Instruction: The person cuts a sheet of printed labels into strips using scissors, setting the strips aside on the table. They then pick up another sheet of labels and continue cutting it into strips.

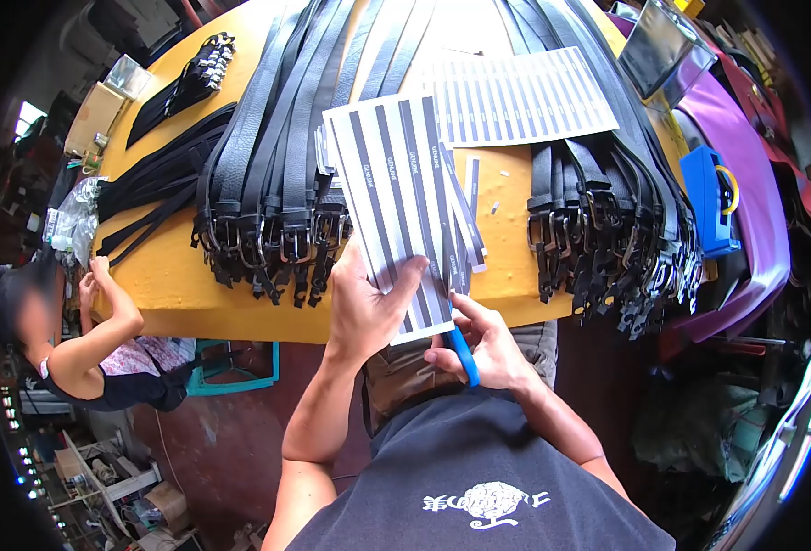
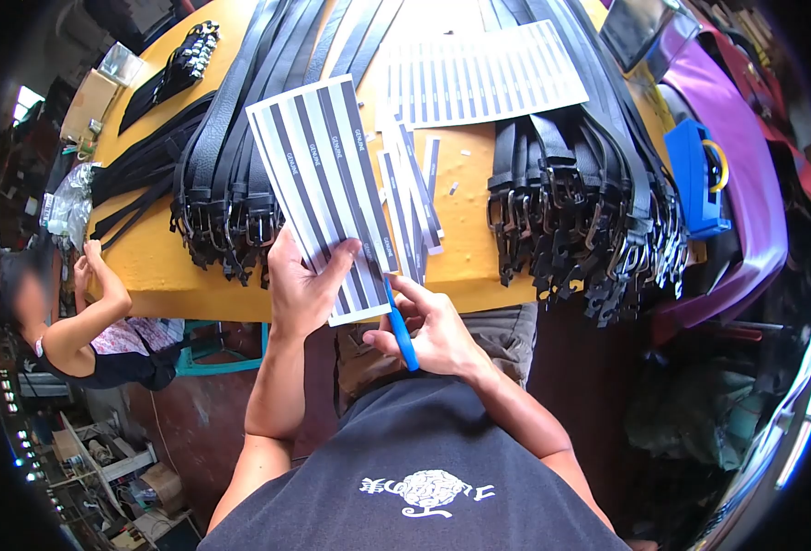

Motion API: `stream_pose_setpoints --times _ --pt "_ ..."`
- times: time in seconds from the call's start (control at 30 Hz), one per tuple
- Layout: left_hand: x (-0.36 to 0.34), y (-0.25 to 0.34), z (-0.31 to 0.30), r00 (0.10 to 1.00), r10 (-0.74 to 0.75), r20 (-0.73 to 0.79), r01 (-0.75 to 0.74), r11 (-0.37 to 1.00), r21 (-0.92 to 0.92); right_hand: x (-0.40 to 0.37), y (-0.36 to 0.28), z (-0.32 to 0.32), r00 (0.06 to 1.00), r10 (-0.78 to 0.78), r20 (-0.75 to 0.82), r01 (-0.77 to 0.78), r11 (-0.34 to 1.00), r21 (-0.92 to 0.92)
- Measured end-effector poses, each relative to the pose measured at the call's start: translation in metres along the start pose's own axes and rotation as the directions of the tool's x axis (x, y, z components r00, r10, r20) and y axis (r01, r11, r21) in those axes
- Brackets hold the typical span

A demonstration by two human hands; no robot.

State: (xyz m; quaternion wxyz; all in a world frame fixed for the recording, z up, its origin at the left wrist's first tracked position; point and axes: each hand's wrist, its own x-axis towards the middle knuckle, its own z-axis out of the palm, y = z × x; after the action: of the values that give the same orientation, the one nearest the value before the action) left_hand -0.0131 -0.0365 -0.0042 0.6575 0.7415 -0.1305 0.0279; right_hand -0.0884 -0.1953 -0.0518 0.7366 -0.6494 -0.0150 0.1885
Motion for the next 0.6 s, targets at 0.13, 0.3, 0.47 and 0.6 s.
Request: stream_pose_setpoints --times 0.13,0.3,0.47,0.6 --pt "-0.0027 -0.0005 -0.0019 1.0 0.009 0.016 -0.011 0.997 0.076 0.0014 -0.0021 -0.0016 1.0 0.003 0.025 -0.003 1.0 0.006" --pt "-0.0048 -0.0036 -0.0021 1.0 -0.01 0.023 0.009 0.999 0.043 0.0012 -0.0091 -0.0019 1.0 0.013 0.015 -0.012 0.999 -0.03" --pt "-0.0033 -0.0032 -0.0018 1.0 -0.007 0.026 0.006 0.999 0.04 0.0013 -0.0069 -0.0003 1.0 0.012 -0.018 -0.013 0.999 -0.036" --pt "-0.0027 -0.0061 -0.0022 1.0 0.01 0.027 -0.011 0.999 0.035 0.002 -0.0006 0.0003 0.999 -0.048 -0.021 0.048 0.999 0.012"
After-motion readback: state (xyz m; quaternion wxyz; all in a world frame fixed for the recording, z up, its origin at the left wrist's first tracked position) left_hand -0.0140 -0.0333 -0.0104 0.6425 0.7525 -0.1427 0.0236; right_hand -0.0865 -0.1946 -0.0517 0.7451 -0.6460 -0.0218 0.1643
